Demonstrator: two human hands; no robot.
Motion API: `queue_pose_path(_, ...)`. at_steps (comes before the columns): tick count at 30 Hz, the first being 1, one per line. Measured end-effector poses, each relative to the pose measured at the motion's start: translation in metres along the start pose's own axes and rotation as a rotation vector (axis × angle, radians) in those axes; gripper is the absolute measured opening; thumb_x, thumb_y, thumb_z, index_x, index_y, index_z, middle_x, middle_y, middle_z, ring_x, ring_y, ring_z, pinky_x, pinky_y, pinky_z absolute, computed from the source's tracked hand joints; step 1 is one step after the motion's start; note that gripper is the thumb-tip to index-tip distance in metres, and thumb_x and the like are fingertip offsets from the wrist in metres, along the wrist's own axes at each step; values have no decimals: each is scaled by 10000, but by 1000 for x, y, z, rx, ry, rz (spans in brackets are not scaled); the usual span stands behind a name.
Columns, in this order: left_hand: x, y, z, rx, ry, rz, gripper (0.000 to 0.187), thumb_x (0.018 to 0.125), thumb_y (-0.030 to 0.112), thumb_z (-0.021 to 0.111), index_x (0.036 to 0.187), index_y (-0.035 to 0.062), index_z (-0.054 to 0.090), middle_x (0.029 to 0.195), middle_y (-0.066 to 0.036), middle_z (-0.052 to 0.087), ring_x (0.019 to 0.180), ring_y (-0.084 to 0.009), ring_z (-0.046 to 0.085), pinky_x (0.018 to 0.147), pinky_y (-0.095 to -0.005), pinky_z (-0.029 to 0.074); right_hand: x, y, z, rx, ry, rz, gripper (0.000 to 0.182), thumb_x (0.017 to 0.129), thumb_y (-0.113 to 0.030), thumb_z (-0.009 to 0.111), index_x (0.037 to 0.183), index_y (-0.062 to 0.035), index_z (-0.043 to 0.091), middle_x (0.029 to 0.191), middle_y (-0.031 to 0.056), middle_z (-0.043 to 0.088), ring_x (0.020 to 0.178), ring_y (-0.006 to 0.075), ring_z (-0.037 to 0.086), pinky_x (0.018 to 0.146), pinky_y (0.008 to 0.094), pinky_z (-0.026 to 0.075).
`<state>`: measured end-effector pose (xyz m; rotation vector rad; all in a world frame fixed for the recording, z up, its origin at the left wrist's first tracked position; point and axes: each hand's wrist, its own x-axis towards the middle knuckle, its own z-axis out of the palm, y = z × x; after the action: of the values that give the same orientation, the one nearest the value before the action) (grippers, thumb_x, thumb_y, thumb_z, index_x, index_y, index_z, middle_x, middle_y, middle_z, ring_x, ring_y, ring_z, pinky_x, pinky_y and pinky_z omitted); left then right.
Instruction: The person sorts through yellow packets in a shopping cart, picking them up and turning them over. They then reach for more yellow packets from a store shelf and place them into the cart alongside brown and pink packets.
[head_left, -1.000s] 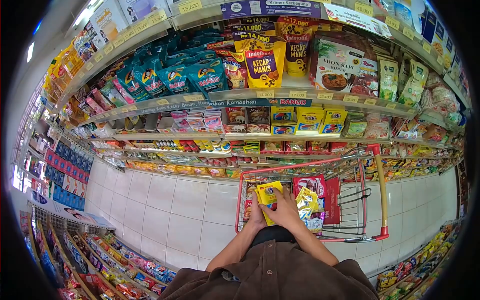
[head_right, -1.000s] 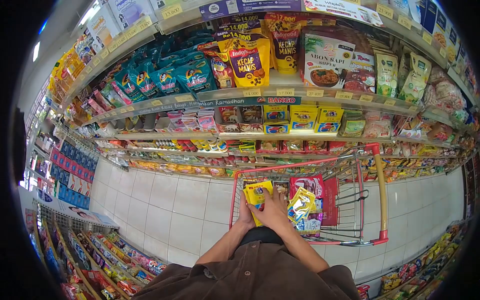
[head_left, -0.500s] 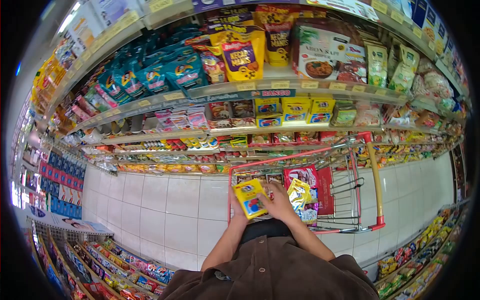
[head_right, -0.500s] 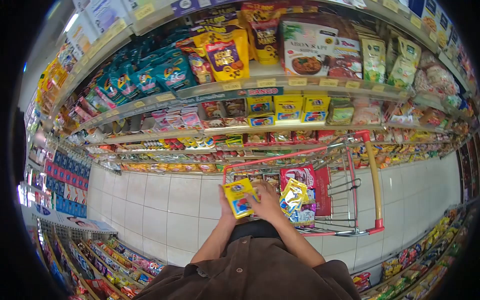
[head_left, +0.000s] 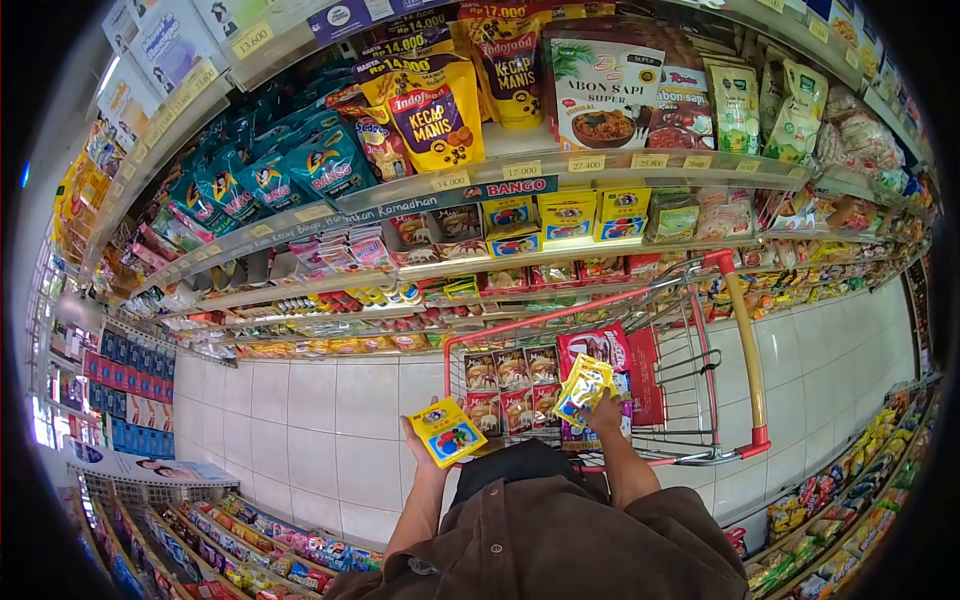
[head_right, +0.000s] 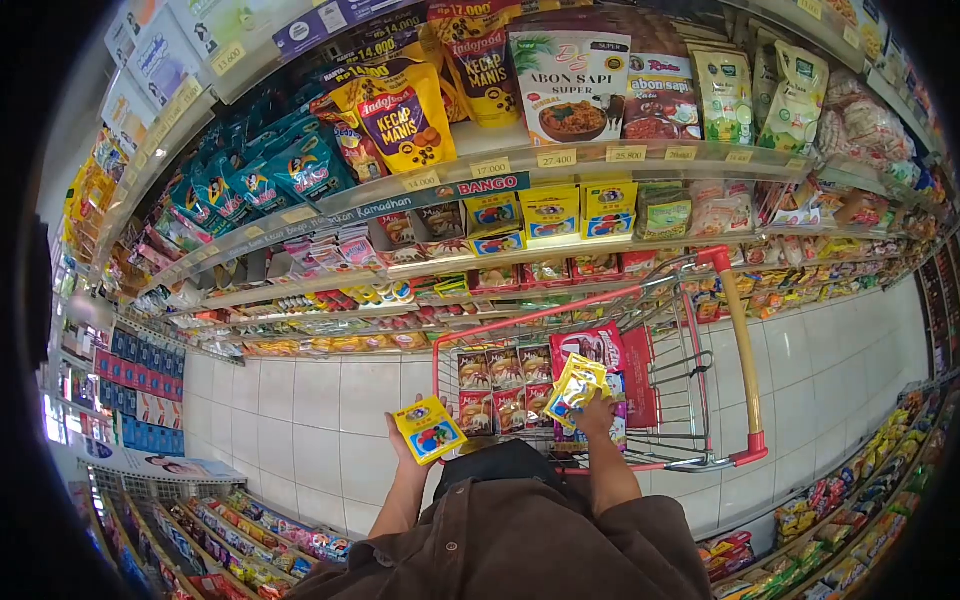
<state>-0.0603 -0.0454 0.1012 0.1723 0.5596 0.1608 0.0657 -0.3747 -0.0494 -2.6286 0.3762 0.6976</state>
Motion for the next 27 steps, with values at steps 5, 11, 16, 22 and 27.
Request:
queue_pose_path(5,-13,7,-14,70,62,18,837,849,763,299,1419,152,345,1363,-261,437,1171,-460,467,1002,-586,352,9,-12,15,-230,-37,-264,1199,619,-393,846,1499,-79,94,1516,301,112,1400,456,166,1118,547,224)
queue_pose_path(11,-27,14,-8,76,120,19,786,837,764,324,1386,204,369,1340,-258,433,1149,-437,482,957,-637,353,3,-25,28,-503,3,-307,1316,584,-473,842,1507,-88,-14,1520,320,46,1403,491,111,1114,616,129)
queue_pose_path(16,-35,12,-2,63,154,33,785,850,766,286,1397,208,362,1339,-275,436,1110,-440,498,929,-619,384,0,-27,19,-496,14,-321,1316,586,-458,841,1509,-105,-28,1508,333,67,1387,519,122,1109,631,117)
queue_pose_path(22,-29,4,-2,99,159,16,788,832,769,330,1390,214,366,1328,-249,446,1131,-430,491,935,-628,374,6,-20,10,-395,-19,-328,1300,580,-538,808,1503,-101,5,1488,315,128,1366,524,163,1102,632,125)
queue_pose_path(27,-19,-5,7,131,102,14,806,833,777,313,1396,202,362,1322,-250,463,1124,-439,492,933,-630,382,-4,-23,-15,-175,13,-282,1276,524,-539,835,1467,-65,118,1363,279,342,1288,483,307,1077,603,213)
